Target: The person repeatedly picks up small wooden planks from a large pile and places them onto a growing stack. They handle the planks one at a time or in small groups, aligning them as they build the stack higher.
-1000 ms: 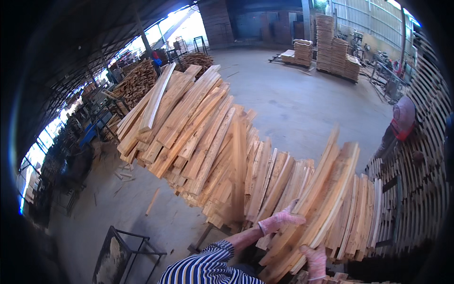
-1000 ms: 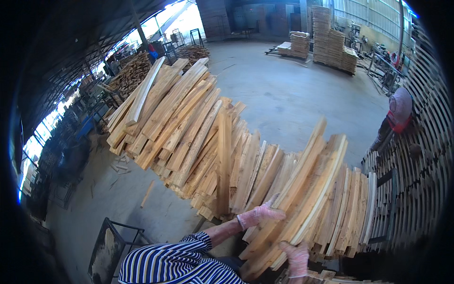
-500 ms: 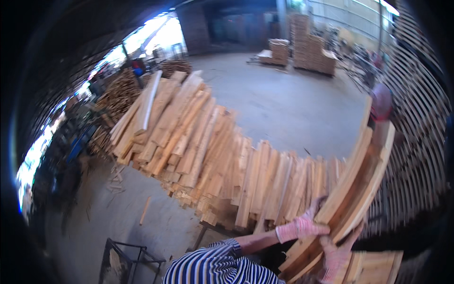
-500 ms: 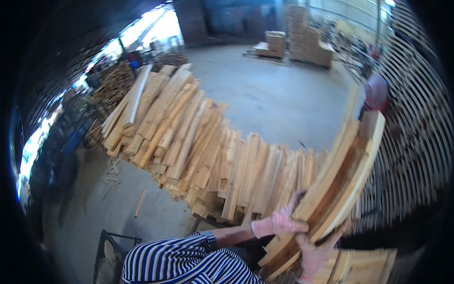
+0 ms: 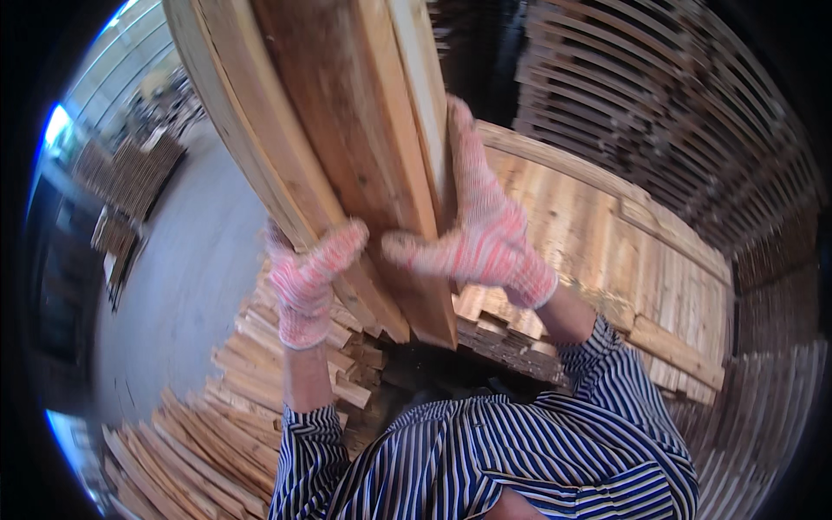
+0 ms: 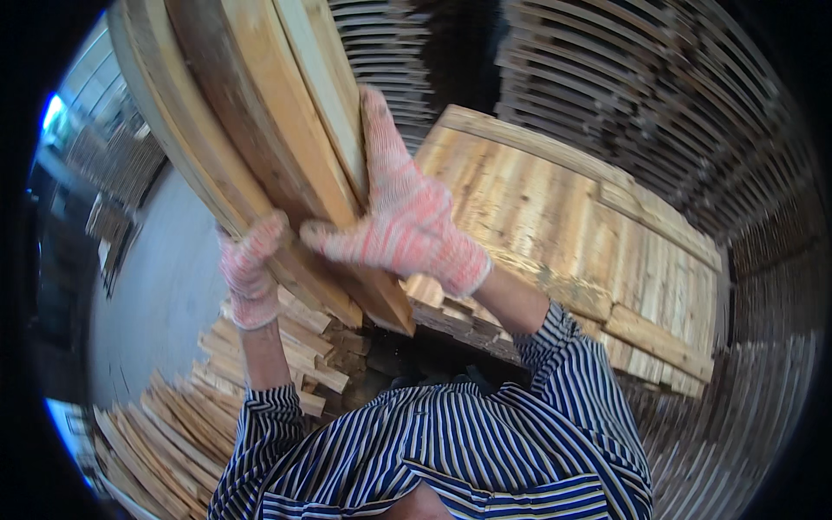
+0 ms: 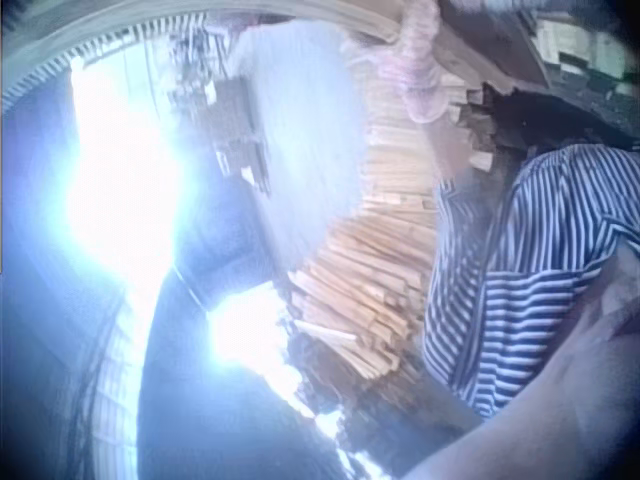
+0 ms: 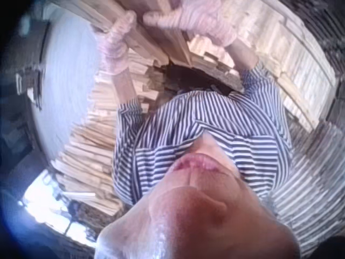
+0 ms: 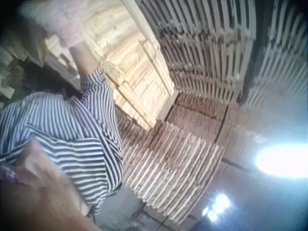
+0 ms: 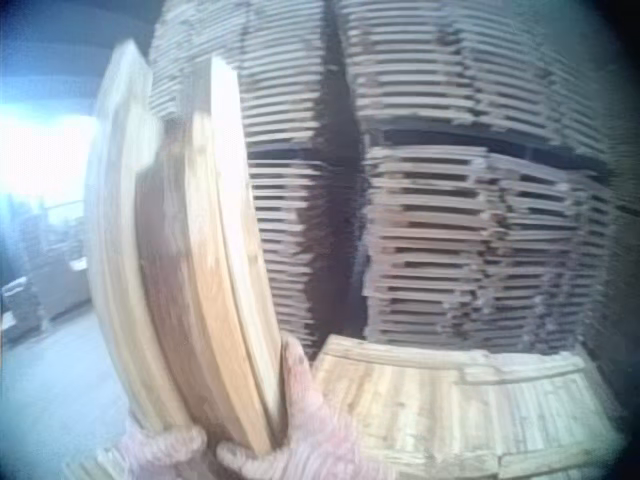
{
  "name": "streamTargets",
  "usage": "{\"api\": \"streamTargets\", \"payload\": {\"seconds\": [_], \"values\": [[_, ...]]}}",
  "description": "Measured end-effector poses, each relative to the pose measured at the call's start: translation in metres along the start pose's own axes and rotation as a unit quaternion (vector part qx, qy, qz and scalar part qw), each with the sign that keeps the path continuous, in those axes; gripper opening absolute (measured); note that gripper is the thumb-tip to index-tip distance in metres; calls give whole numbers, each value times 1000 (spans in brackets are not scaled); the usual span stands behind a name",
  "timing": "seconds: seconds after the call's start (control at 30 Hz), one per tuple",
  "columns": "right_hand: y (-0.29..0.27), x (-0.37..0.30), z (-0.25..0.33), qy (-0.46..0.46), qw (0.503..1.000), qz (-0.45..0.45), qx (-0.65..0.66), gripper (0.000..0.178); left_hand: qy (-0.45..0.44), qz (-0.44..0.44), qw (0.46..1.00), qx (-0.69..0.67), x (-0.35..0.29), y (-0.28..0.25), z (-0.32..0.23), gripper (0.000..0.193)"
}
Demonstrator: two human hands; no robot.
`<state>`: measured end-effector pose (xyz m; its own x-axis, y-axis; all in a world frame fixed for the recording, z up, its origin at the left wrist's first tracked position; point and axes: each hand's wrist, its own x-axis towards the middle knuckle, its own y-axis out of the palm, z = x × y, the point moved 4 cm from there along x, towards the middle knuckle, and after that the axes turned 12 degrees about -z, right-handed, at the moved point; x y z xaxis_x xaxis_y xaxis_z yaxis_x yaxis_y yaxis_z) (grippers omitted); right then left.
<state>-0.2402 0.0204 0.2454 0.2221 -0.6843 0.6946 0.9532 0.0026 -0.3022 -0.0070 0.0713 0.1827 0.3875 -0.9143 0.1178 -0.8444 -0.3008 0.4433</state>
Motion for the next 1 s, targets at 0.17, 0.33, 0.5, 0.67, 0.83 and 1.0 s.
{"api": "streamTargets", "payload": {"seconds": [0.17, 0.33, 0.5, 0.67, 0.83, 1.0], "values": [[-113, 71, -26, 17, 991, -130, -3, 144, 142, 116, 981, -57, 56, 179, -19, 74], [-172, 99, -72, 17, 994, -78, 78, 139, 202, 255, 945, 46, 91, 261, -14, 86], [-161, 41, -156, 68, 989, -117, -55, 139, 220, 263, 930, 134, 116, 267, 120, 105], [-144, -2, -262, 186, 961, -124, 164, 124, 124, 232, 957, 121, 124, 268, 199, 113], [-175, 16, -214, 130, 971, -160, 118, 115, 139, 269, 951, 62, 117, 307, 148, 119], [-210, 11, -181, 245, 891, -220, 314, 100, -141, 314, 934, 94, 136, 315, 115, 66]]}}
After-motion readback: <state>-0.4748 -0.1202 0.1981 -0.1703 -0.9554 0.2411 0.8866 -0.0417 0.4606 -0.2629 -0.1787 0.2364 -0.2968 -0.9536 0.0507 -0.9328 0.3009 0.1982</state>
